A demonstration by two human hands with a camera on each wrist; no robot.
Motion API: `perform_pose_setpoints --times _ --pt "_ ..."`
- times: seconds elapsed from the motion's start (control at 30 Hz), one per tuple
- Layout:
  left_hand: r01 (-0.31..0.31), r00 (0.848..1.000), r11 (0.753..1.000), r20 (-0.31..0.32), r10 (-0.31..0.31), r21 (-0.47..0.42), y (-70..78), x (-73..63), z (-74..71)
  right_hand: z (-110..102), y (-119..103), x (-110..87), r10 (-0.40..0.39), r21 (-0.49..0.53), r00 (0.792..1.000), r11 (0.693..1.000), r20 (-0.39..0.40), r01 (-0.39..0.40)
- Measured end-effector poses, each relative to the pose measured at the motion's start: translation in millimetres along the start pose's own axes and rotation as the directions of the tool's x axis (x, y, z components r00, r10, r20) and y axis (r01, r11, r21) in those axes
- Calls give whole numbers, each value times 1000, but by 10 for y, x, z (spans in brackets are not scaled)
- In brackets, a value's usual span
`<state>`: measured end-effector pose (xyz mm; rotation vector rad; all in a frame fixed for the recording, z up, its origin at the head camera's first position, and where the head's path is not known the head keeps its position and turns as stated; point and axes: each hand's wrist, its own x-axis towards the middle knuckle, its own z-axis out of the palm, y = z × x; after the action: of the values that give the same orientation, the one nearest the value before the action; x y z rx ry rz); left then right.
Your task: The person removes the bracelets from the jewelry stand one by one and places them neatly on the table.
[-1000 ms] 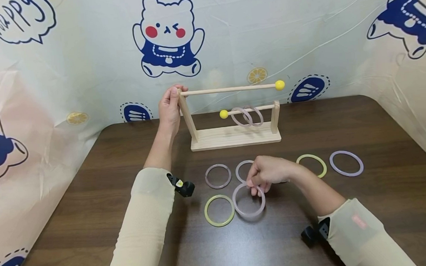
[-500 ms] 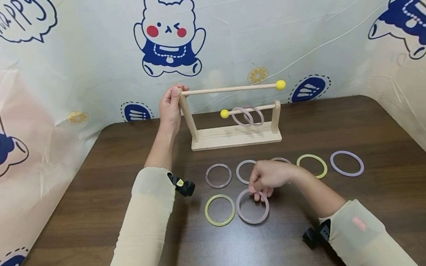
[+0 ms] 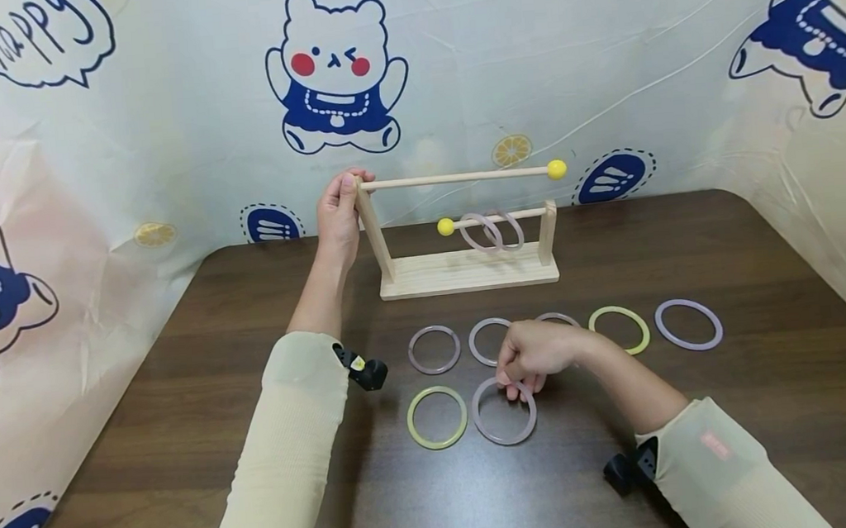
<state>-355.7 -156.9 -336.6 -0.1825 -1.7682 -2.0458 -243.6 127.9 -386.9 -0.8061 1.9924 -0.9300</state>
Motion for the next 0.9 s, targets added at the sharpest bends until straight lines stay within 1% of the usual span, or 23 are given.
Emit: perform_pose_setpoints --times 0.17,0.3,0.37,0.47,0.53,0.7,0.9 --pt "-15 1000 1000 12 15 3 2 1 3 -8 -9 -11 -6 -23 1000 1000 -13 6" --pt "10 1000 1000 5 -10 2 11 1 -1 -10 -22 -20 -10 -24 999 1000 -32 9" --pt "13 1000 1000 5 -13 6 9 -2 -6 -5 -27 -24 -4 -17 999 1000 -46 4" --pt "13 1000 1000 3 -13 10 0 -7 -9 9 -31 -26 16 -32 997 999 -78 -18" --pt "11 1000 1000 5 -11 13 -10 -9 -12 17 -27 -22 30 -62 994 997 -106 -36" --pt "10 1000 1000 5 -10 18 -10 -14 -12 28 -24 -12 60 -122 982 989 -180 -83" --pt "7 1000 1000 0 -7 -4 8 -11 -4 25 -22 -9 59 -154 975 984 -216 -94"
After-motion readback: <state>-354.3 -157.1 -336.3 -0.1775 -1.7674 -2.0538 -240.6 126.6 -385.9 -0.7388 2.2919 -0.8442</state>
